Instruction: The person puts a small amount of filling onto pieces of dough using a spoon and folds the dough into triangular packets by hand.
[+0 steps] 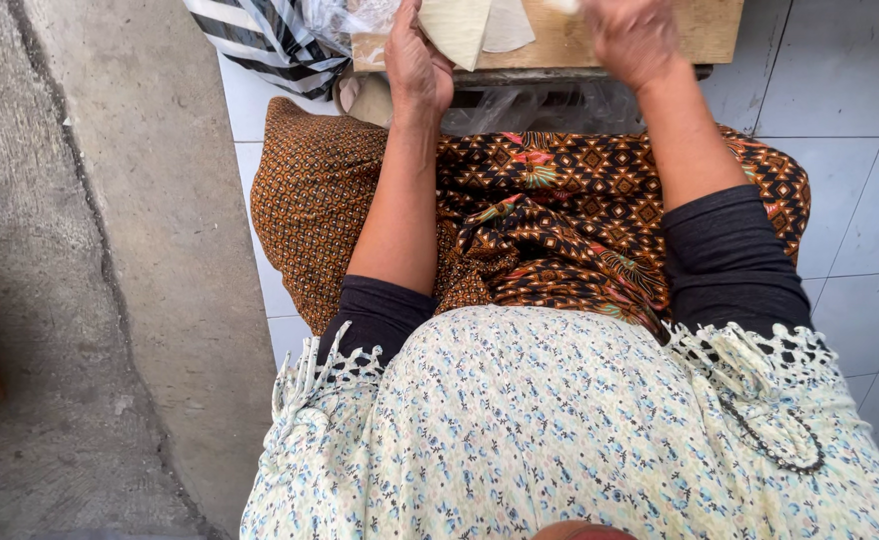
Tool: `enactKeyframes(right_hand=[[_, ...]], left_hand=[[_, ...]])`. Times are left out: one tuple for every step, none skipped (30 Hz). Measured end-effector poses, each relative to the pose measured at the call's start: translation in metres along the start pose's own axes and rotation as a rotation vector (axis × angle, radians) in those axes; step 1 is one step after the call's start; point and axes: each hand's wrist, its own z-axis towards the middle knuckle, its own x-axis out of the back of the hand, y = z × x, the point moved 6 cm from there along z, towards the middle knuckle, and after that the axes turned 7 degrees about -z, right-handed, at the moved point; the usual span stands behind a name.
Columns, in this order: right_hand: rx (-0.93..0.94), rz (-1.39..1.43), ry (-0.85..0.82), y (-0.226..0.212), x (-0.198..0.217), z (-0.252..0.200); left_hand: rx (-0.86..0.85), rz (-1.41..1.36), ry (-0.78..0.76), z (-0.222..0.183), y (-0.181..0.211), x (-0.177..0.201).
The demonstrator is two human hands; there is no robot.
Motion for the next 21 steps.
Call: enactKeyframes(right_hand=[[0.023, 0.089, 0.049, -0.01, 0.009, -0.005], [0.05, 0.183, 0.094, -0.022, 0.019, -0.011], [0.078, 0.277, 0.139, -0.031, 0.028, -0.014], [0.074, 0.245, 0.151, -0.037, 0.034, -0.015], [0.069, 0.214, 0.164, -0.043, 0.04, -0.016], [0.065, 0.179, 0.181, -0.046, 0.047, -0.015], [0.036, 0.223, 0.169, -0.046, 0.051, -0.013], [0.007, 0.264, 0.159, -0.046, 0.057, -0.012], [-0.021, 0.306, 0.149, -0.047, 0.062, -0.01], [-0.076, 0.328, 0.192, -0.045, 0.069, -0.007], [-0.129, 0.35, 0.235, -0.045, 0.076, -0.002], [-0.182, 0.373, 0.276, -0.048, 0.082, 0.001], [-0.188, 0.501, 0.276, -0.057, 0.084, 0.006], [-0.199, 0.626, 0.277, -0.07, 0.084, 0.011], [-0.209, 0.751, 0.278, -0.08, 0.084, 0.017], [-0.236, 0.697, 0.274, -0.084, 0.085, 0.023], [-0.264, 0.643, 0.269, -0.088, 0.086, 0.027], [-0.285, 0.595, 0.262, -0.091, 0.087, 0.03], [-0.312, 0.693, 0.236, -0.09, 0.084, 0.031], [-0.336, 0.794, 0.205, -0.088, 0.082, 0.032], [-0.36, 0.894, 0.172, -0.086, 0.079, 0.031]], left_hand=[[0.033, 0.014, -0.019, 0.0, -0.001, -0.005], [0.064, 0.027, -0.032, -0.001, -0.003, -0.007], [0.096, 0.039, -0.044, -0.003, -0.004, -0.009], [0.098, 0.09, -0.042, -0.006, -0.005, -0.009], [0.1, 0.14, -0.04, -0.01, -0.006, -0.009], [0.101, 0.191, -0.043, -0.011, -0.008, -0.012], [0.136, 0.237, -0.032, -0.013, -0.012, -0.015], [0.171, 0.282, -0.023, -0.016, -0.016, -0.018], [0.205, 0.327, -0.014, -0.02, -0.021, -0.021], [0.231, 0.354, -0.025, -0.022, -0.026, -0.026], [0.257, 0.382, -0.036, -0.025, -0.032, -0.031], [0.285, 0.409, -0.044, -0.03, -0.039, -0.034], [0.31, 0.368, -0.067, -0.036, -0.045, -0.039], [0.34, 0.329, -0.094, -0.041, -0.052, -0.043], [0.37, 0.289, -0.12, -0.046, -0.058, -0.048], [0.388, 0.271, -0.131, -0.048, -0.062, -0.052], [0.406, 0.253, -0.141, -0.05, -0.065, -0.056], [0.418, 0.235, -0.146, -0.052, -0.065, -0.057], [0.433, 0.245, -0.16, -0.053, -0.064, -0.057], [0.448, 0.254, -0.17, -0.055, -0.063, -0.057], [0.462, 0.263, -0.179, -0.056, -0.062, -0.057]])
